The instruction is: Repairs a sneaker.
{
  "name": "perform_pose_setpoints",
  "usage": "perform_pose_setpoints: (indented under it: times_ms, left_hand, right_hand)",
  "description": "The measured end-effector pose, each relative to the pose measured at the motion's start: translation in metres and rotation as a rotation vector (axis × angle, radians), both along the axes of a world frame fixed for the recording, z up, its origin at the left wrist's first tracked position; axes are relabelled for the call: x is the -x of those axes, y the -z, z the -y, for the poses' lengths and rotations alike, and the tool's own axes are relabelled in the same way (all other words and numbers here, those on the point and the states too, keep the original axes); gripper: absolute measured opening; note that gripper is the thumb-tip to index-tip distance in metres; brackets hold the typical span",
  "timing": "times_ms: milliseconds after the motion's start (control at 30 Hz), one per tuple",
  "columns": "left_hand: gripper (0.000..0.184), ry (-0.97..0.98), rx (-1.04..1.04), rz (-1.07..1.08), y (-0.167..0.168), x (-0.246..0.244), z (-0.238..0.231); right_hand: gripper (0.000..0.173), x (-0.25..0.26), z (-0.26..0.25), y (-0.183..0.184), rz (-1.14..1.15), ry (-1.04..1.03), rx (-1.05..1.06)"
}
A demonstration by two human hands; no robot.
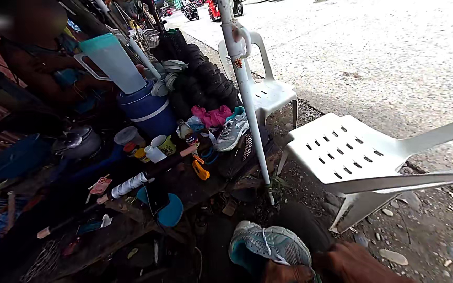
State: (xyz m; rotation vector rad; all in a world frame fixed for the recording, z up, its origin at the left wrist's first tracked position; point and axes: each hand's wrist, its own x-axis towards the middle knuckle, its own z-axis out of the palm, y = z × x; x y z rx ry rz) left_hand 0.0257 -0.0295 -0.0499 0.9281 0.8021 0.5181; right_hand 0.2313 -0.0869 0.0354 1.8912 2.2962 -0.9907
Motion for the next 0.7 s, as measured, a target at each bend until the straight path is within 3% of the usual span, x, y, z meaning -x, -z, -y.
perform_pose_setpoints:
  times_ms: [100,233,400,500,700]
  left_hand:
    - [0.025,0.005,0.006,-0.019,0.000,0.000,0.000]
    - [0.022,0.024,0.020,-0.060,0.000,0.002,0.000]
    - [0.023,0.011,0.044,-0.056,0.002,0.002,0.001]
    - [0.026,0.006,0.038,-0.055,0.003,0.002,0.002]
    - [0.024,0.001,0.039,-0.050,0.001,0.001,0.001]
  right_hand:
    - [0.023,0.002,0.005,0.004,0.072,-0.065,-0.115]
    - [0.024,-0.003,-0.003,0.007,-0.052,0.036,0.043]
    - [0.017,0.006,0.011,0.014,0.070,-0.120,-0.235]
    - [0.020,0.006,0.005,0.010,0.015,-0.026,-0.089]
    - [0.023,0.007,0.005,0.011,0.040,-0.026,-0.065]
